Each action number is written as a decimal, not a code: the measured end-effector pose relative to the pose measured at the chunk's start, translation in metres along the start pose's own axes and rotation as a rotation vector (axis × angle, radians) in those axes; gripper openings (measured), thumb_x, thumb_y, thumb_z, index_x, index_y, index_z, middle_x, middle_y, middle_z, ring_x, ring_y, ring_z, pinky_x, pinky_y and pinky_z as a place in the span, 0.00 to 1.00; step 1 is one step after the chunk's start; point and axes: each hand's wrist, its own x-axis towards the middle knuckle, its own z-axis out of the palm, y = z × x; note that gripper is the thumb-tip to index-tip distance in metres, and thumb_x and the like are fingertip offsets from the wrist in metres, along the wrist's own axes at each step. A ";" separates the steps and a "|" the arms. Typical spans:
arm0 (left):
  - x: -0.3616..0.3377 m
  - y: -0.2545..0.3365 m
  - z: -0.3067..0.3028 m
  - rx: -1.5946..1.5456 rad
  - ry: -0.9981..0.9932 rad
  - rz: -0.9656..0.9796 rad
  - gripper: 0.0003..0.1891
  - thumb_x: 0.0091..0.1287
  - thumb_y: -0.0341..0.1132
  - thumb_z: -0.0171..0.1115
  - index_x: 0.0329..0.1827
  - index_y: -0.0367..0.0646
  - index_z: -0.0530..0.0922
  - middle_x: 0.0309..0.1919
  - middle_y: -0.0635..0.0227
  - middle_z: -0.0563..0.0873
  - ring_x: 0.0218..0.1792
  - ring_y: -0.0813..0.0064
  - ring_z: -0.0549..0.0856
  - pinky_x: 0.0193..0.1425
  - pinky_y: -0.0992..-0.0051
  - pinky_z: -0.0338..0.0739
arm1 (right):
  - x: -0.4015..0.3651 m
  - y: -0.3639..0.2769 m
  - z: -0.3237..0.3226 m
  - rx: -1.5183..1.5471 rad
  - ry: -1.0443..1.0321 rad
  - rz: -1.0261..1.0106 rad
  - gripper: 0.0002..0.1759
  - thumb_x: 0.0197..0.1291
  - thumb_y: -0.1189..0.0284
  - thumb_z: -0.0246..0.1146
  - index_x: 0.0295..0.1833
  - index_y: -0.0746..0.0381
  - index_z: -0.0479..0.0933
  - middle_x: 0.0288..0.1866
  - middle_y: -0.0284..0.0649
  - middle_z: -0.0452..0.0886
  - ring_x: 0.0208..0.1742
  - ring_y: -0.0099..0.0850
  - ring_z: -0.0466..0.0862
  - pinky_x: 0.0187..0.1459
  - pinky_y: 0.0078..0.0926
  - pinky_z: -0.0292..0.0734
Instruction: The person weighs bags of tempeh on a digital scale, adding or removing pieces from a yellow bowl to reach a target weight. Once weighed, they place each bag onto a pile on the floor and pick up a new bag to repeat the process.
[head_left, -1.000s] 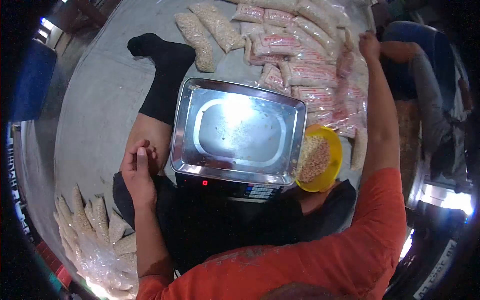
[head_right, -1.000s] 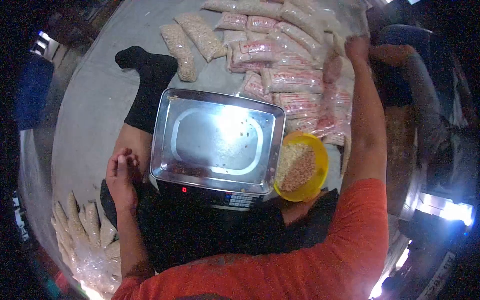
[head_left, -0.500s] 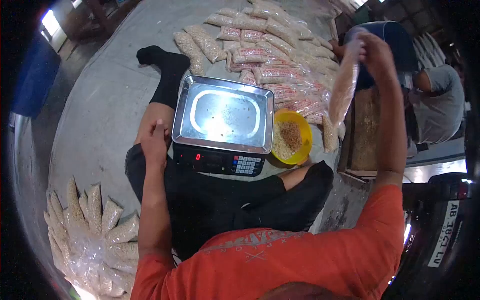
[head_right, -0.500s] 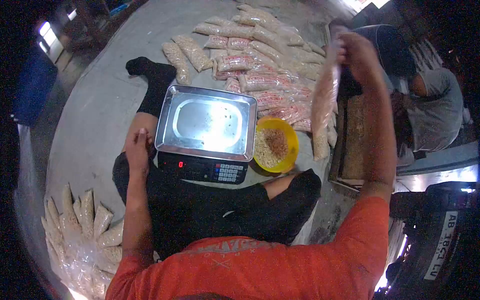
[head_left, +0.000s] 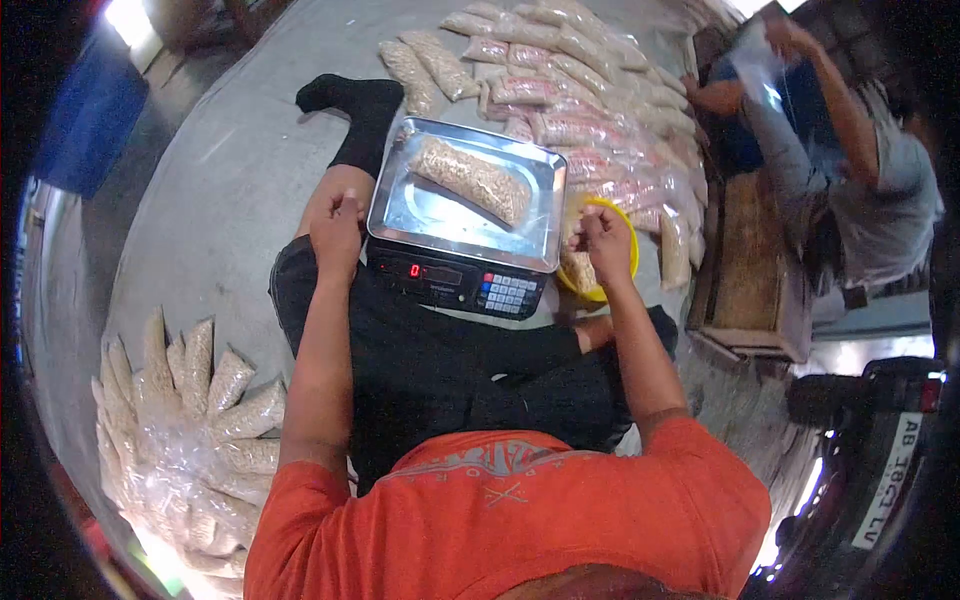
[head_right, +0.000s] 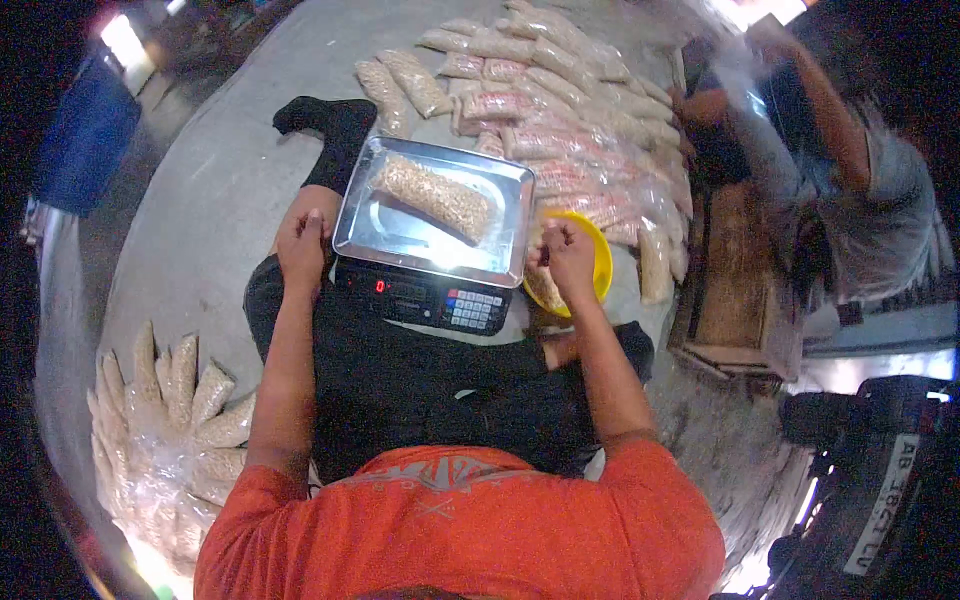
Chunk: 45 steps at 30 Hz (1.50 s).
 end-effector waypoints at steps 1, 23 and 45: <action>-0.004 0.002 0.002 0.127 0.027 0.054 0.14 0.78 0.40 0.63 0.53 0.36 0.84 0.36 0.69 0.88 0.37 0.81 0.84 0.41 0.77 0.78 | 0.004 0.022 -0.014 -0.223 0.009 -0.121 0.19 0.78 0.58 0.60 0.48 0.66 0.81 0.34 0.39 0.84 0.34 0.28 0.85 0.39 0.31 0.83; -0.062 0.003 0.040 0.603 0.233 0.706 0.11 0.74 0.36 0.66 0.49 0.36 0.85 0.38 0.59 0.89 0.38 0.65 0.88 0.47 0.68 0.81 | 0.029 0.075 -0.079 -0.616 -0.027 -0.079 0.32 0.69 0.55 0.70 0.68 0.68 0.77 0.46 0.49 0.88 0.46 0.36 0.88 0.50 0.34 0.81; -0.172 0.022 0.254 0.704 -0.440 0.871 0.07 0.68 0.32 0.65 0.44 0.38 0.82 0.38 0.53 0.83 0.41 0.45 0.83 0.47 0.52 0.77 | 0.016 0.061 -0.061 -0.719 -0.173 -0.028 0.24 0.55 0.74 0.72 0.60 0.64 0.84 0.54 0.58 0.87 0.55 0.54 0.87 0.59 0.45 0.80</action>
